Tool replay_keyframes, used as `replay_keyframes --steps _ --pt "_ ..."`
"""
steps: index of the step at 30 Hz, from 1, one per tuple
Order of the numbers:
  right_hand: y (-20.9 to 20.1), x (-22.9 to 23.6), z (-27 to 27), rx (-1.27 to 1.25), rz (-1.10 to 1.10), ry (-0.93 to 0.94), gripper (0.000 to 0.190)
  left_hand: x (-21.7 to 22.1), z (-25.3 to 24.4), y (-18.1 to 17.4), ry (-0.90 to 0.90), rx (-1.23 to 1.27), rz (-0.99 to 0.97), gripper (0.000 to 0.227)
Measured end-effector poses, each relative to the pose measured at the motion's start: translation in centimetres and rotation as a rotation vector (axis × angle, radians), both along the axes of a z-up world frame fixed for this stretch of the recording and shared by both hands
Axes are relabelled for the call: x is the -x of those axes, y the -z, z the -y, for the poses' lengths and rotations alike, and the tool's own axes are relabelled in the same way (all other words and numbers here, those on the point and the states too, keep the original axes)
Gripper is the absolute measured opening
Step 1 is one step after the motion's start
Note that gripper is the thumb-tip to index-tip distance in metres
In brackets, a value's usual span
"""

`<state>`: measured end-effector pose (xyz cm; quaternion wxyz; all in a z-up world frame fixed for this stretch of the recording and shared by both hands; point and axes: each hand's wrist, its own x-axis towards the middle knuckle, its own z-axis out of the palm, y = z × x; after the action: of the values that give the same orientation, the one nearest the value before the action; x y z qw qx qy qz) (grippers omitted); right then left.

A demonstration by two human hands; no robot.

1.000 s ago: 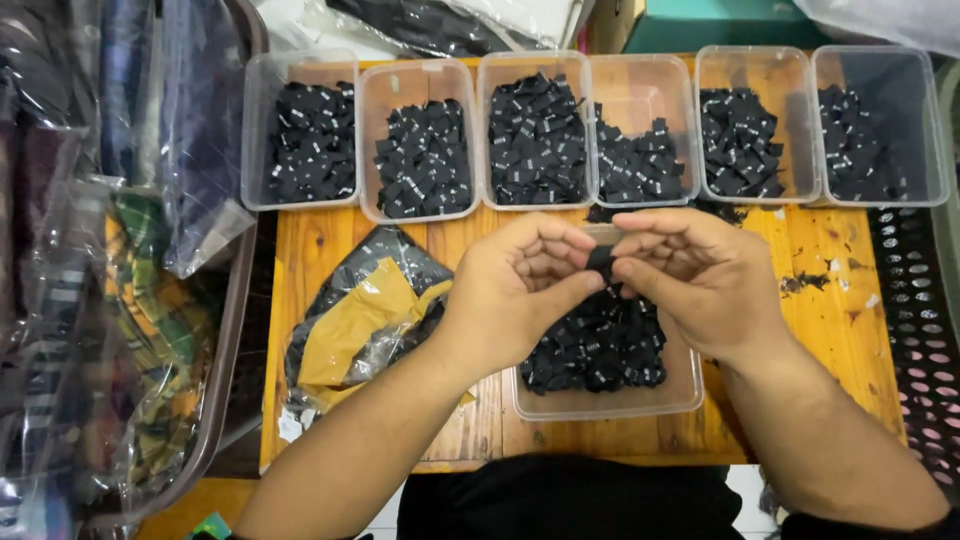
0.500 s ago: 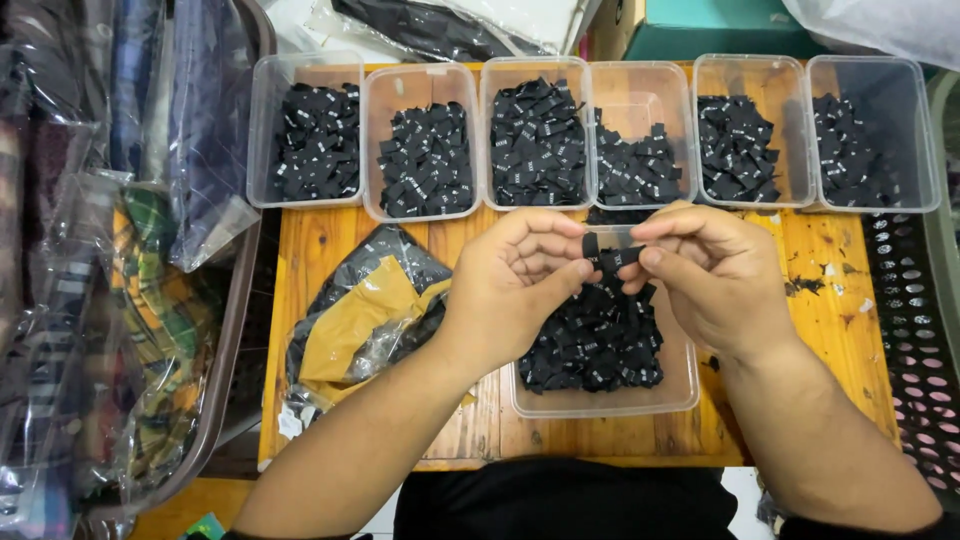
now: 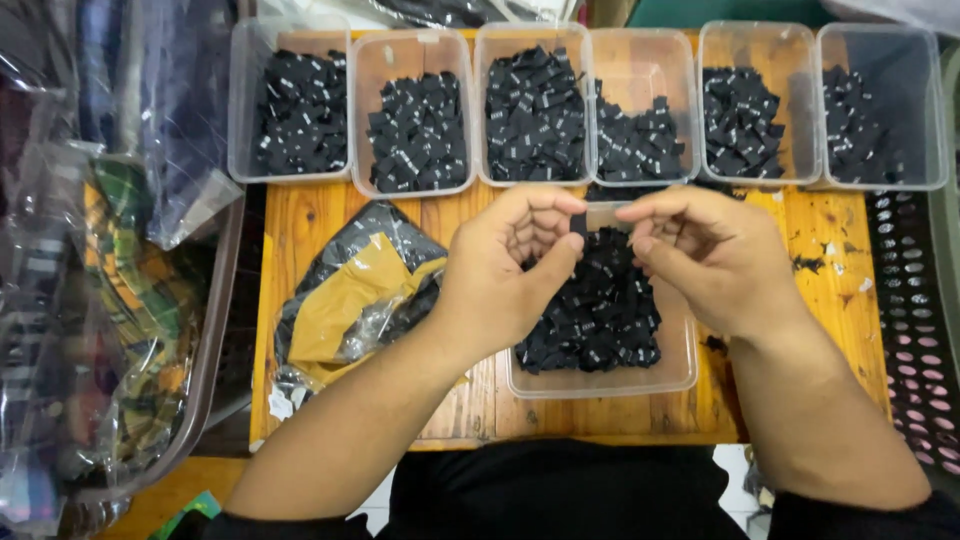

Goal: The person is sorting and cutting small black fabric tags. They transfer tags from a plastic bag into clear containers and then use scissors to trim the edges of individual tags.

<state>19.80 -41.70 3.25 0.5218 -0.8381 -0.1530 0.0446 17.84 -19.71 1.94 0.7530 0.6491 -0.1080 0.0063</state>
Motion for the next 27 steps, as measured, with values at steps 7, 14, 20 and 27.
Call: replay_keyframes --steps 7,14,20,27 --pt "-0.6 0.0 0.1 0.008 -0.035 -0.068 0.023 0.2 -0.3 -0.7 -0.007 -0.091 0.093 0.027" --pt "-1.0 -0.5 -0.2 0.226 0.338 -0.121 0.021 -0.3 -0.5 -1.3 0.070 -0.250 0.185 0.032" --pt "-0.3 0.1 -0.2 0.085 0.293 -0.200 0.033 0.4 -0.3 -1.1 0.054 -0.411 0.203 0.034" --pt "0.4 0.4 -0.6 -0.136 0.198 -0.256 0.033 0.6 -0.4 -0.9 0.059 -0.334 0.261 0.032"
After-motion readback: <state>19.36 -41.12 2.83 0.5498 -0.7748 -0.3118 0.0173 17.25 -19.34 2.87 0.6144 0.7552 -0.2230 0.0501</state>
